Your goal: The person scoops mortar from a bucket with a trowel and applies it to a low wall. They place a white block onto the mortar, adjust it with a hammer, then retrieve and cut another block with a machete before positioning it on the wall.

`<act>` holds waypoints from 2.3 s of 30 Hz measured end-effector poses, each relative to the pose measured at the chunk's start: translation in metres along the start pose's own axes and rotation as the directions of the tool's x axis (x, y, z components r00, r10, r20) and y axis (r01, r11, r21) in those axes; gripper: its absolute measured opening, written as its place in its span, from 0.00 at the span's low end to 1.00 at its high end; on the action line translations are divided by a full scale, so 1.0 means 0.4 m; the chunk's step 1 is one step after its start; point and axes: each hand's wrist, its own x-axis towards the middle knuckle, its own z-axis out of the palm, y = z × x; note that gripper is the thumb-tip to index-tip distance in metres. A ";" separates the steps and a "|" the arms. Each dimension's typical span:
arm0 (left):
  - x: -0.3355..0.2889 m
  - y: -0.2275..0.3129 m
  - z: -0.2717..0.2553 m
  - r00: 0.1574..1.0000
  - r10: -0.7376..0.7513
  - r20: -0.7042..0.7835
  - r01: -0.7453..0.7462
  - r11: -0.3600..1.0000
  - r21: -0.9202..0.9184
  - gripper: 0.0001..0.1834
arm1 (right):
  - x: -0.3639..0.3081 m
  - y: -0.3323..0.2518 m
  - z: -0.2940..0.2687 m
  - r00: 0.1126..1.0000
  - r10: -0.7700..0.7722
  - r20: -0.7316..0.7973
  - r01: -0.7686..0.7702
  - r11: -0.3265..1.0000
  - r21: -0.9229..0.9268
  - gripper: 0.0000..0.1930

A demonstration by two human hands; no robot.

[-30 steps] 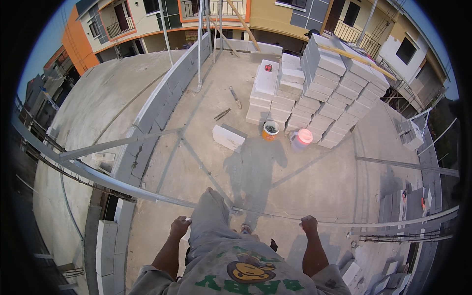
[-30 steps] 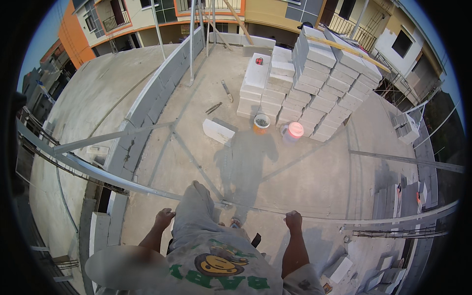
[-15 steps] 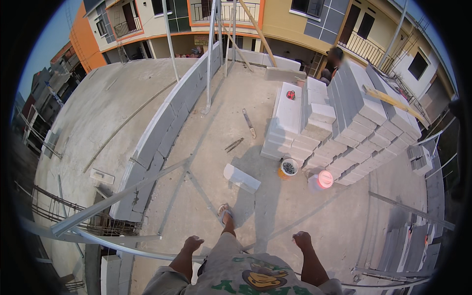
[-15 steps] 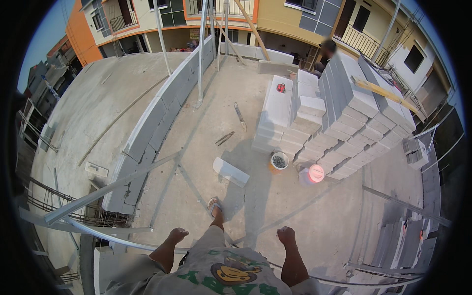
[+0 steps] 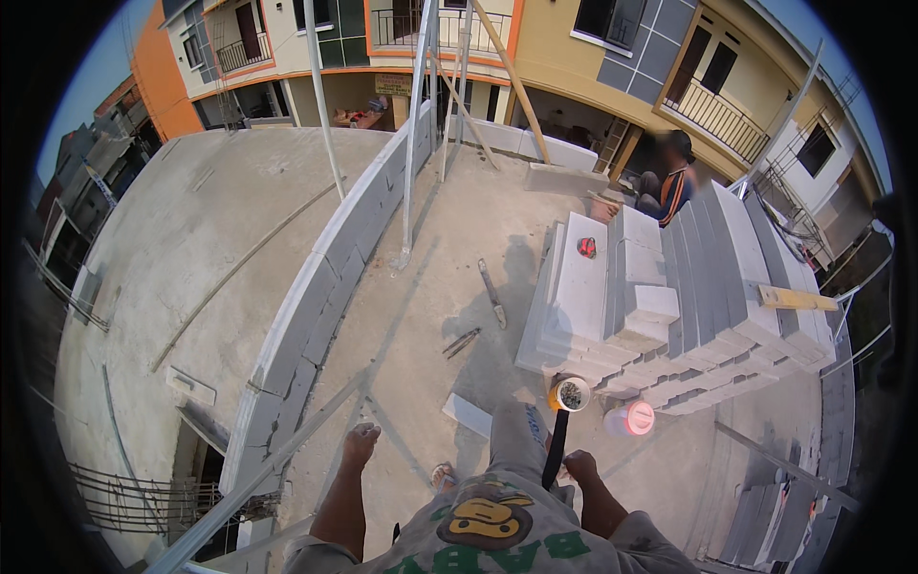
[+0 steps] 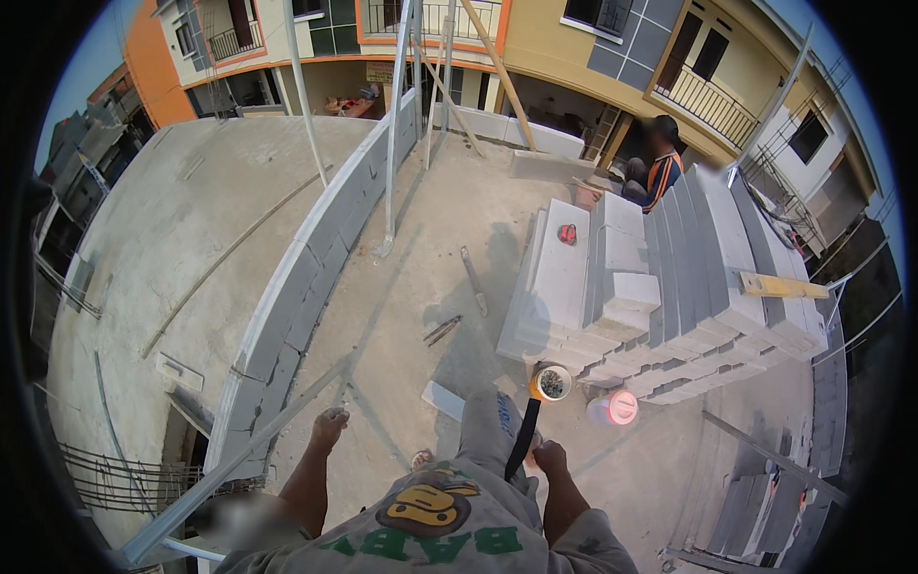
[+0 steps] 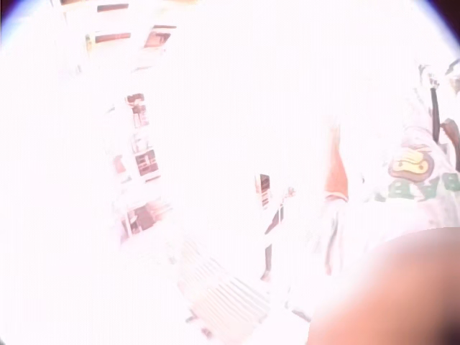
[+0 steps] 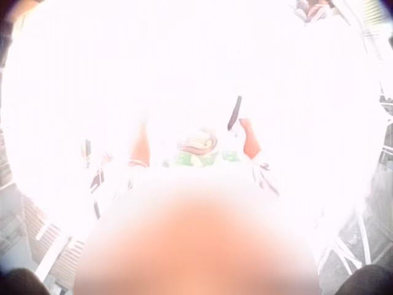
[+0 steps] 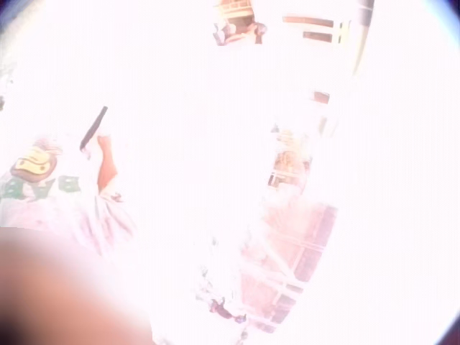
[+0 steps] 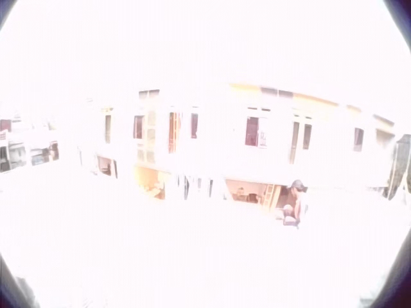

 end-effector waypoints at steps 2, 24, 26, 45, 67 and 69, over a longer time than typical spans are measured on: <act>-0.006 -0.113 0.012 0.991 -0.129 -0.021 0.129 0.991 0.021 0.28 | 0.087 -0.054 -0.040 0.986 0.033 0.164 -0.022 0.998 -0.066 0.16; 0.498 0.300 0.616 0.775 -0.580 0.252 0.587 0.808 0.055 0.15 | 1.828 -0.773 0.184 0.988 0.148 0.041 -0.137 0.972 -0.188 0.28; 0.473 0.205 0.640 0.725 -0.644 0.245 0.637 0.762 0.118 0.15 | 1.909 -0.762 0.242 0.987 0.163 0.003 -0.159 0.966 -0.202 0.28; 0.556 0.644 0.564 0.664 -0.738 0.122 0.745 0.638 -0.195 0.28 | 1.747 -0.846 -0.155 0.775 0.286 0.564 -0.399 0.913 0.085 0.06; -0.421 0.266 0.644 0.368 -0.800 -0.474 0.437 0.599 -0.671 0.30 | 0.725 -1.103 -0.214 0.466 -0.400 0.789 0.874 0.350 -0.338 0.19; -0.590 0.186 0.697 0.298 -0.814 -0.498 0.395 0.580 -0.712 0.29 | 0.550 -1.036 -0.138 0.379 -0.371 0.848 0.924 0.199 -0.326 0.18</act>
